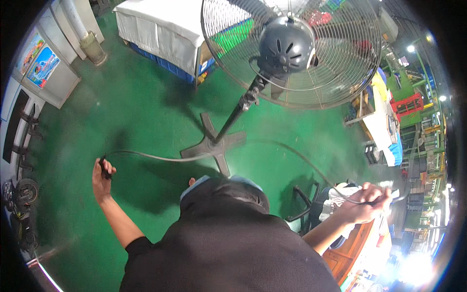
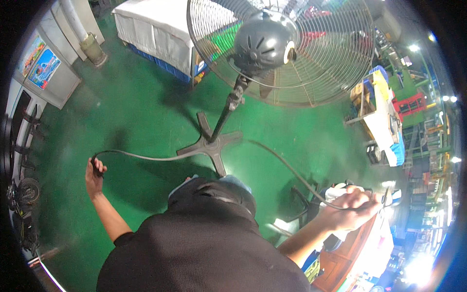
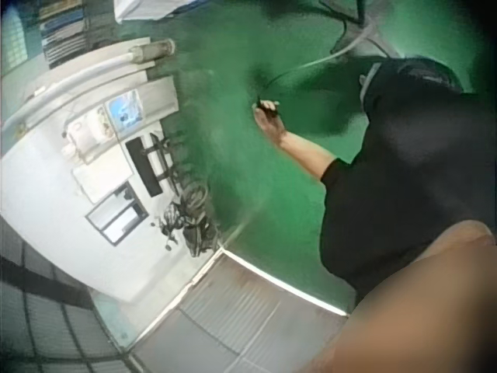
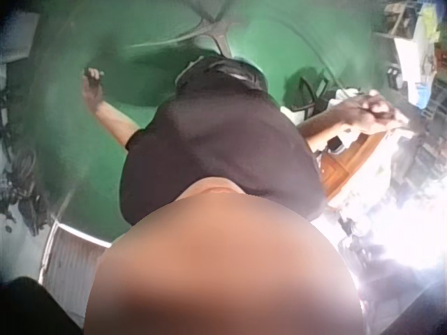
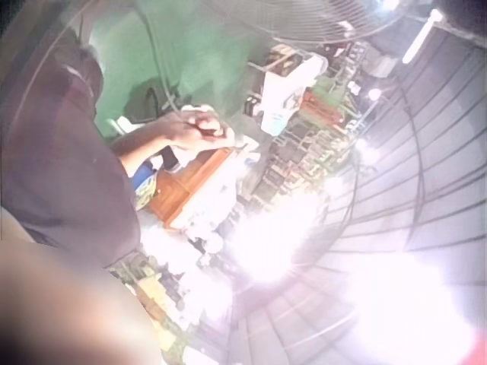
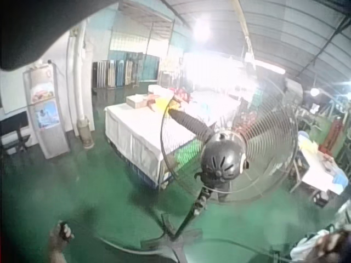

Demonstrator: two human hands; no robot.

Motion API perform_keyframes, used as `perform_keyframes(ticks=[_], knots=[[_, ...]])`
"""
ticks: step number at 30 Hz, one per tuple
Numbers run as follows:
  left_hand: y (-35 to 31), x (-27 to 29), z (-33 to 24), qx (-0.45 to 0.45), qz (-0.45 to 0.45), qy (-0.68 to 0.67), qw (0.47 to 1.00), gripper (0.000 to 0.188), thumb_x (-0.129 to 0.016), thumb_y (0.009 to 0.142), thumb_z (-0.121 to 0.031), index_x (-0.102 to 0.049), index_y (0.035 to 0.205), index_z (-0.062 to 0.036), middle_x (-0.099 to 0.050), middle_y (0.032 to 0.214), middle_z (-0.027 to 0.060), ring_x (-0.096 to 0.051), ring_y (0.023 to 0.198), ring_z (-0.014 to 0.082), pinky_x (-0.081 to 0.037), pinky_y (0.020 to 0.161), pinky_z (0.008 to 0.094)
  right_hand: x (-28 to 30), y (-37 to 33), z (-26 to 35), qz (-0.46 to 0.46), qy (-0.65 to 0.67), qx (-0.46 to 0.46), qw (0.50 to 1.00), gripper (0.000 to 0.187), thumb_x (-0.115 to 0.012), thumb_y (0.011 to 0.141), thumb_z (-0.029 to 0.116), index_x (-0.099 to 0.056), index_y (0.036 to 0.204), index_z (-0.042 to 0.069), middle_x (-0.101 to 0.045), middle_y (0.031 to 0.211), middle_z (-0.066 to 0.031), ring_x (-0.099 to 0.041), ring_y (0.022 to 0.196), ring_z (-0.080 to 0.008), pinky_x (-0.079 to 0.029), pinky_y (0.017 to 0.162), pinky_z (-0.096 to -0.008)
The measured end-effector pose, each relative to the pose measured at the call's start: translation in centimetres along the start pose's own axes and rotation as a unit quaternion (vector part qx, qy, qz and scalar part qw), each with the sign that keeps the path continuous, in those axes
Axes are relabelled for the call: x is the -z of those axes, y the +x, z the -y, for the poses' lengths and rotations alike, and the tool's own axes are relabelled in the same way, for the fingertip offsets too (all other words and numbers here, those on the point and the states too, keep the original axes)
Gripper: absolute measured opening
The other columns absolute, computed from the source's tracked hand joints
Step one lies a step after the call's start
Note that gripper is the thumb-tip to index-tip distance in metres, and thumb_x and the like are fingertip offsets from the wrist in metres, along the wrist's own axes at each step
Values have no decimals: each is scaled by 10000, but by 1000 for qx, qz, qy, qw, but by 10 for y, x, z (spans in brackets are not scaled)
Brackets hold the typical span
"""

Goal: The person uses a yellow duster to wipe dust off a table and a plastic basket, then sweeps the green floor with a broom and dustpan. The person also plugs in a standing fan and moves around the workshop.

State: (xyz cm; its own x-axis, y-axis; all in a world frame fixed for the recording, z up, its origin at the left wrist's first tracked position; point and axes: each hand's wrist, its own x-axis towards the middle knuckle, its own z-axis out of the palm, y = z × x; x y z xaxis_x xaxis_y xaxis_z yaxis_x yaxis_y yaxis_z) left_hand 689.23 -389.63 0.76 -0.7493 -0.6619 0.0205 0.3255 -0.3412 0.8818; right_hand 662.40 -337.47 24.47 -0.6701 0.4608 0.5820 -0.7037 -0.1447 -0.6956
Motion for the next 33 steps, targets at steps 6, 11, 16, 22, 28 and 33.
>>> perform_keyframes(ticks=[6,11,16,22,28,33], knots=[[38,-8,-48,29,-26,167,985,251,-466,919,-262,-522,979,-25,-482,779,3,-481,717,106,-435,709,289,-14,-84,-30,163,-129,-439,874,237,-461,892,257,-516,892,26,-528,643,-79,-569,619,-213,-512,558,-328],[49,6,-99,47,-131,290,947,259,-527,900,-259,-580,1005,-28,-518,749,-32,-476,650,40,-429,628,217,-52,-138,-60,334,109,-680,643,334,-418,916,310,-516,1006,2,-626,917,-207,-623,852,-311,-530,707,-377],[68,-1,-117,4,-263,371,891,247,-528,899,-263,-593,1006,-50,-532,730,-30,-465,571,40,-417,536,199,-59,-188,-133,666,-228,-467,534,422,-498,886,287,-483,1214,21,-632,995,-133,-614,895,-204,-497,743,-319],[131,-63,7,73,-161,381,908,239,-587,853,-299,-579,909,-66,-612,744,27,-545,520,85,-445,472,221,15,-176,-262,686,-351,-466,435,329,-502,844,259,-584,1099,67,-636,994,-138,-613,918,-274,-481,806,-357],[184,-149,160,219,-119,274,929,257,-550,871,-261,-539,1051,-77,-607,862,44,-578,676,133,-485,551,318,170,-103,-362,575,-484,-399,525,283,-520,819,242,-619,1033,85,-658,893,-124,-636,839,-251,-493,763,-353],[266,-237,240,197,0,202,959,515,-432,923,-318,-284,1380,-132,-234,1448,91,-173,1347,241,-161,1032,509,314,-63,-394,514,-438,-504,539,292,-547,775,236,-636,996,67,-666,838,-120,-643,816,-236,-489,776,-334]])
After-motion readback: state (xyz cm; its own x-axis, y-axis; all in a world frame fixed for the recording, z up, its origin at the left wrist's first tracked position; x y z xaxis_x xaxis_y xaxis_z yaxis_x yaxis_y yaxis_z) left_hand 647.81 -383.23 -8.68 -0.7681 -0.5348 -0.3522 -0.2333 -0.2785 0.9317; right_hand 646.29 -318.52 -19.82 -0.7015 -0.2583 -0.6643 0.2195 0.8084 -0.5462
